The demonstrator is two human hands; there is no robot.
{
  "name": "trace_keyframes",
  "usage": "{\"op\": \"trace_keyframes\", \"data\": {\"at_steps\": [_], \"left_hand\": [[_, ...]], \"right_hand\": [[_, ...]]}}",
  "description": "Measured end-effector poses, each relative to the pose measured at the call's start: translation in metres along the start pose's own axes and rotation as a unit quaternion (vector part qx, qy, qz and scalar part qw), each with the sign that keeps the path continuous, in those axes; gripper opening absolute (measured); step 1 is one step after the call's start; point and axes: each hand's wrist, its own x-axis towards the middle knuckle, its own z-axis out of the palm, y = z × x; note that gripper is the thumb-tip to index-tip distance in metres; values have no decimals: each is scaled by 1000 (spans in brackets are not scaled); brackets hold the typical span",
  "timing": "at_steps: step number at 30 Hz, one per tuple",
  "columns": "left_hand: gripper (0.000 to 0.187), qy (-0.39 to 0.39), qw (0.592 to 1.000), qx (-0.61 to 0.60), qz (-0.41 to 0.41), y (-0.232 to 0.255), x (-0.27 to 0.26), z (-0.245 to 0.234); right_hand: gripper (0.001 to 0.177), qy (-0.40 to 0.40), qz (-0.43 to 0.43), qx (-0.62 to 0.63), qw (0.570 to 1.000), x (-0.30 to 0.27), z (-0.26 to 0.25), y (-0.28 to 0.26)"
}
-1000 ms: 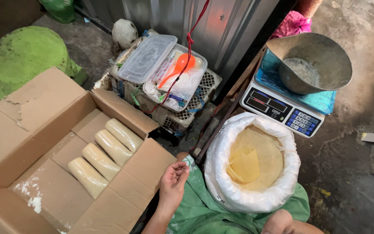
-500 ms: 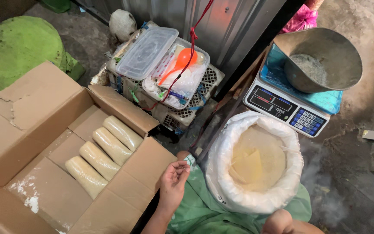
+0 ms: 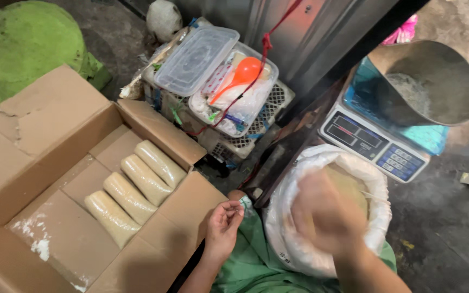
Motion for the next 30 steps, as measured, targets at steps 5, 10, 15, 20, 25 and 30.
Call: {"op": "trace_keyframes", "data": {"at_steps": [5,10,15,20,25,30], "left_hand": [[19,4,999,30,-17,4,3,-5],[20,19,999,26,-5,11,1,-6],[21,36,999,29,-4,14,1,-8],[21,36,999,27,-13,14,5,-7],[21,38,998,41,-15,15,5,-6],[20,36,998,43,-26,18,5,-5]], "right_hand": [[27,-73,353,43,932,7,69,153],[20,-166,384,-59,906,-21,114,268],[24,-207,379,-116,895,-30,137,308],[28,-229,376,-168,882,-18,149,305],[35,-269,373,-223,859,-9,152,294],[36,-284,356,-225,862,-8,150,287]]}}
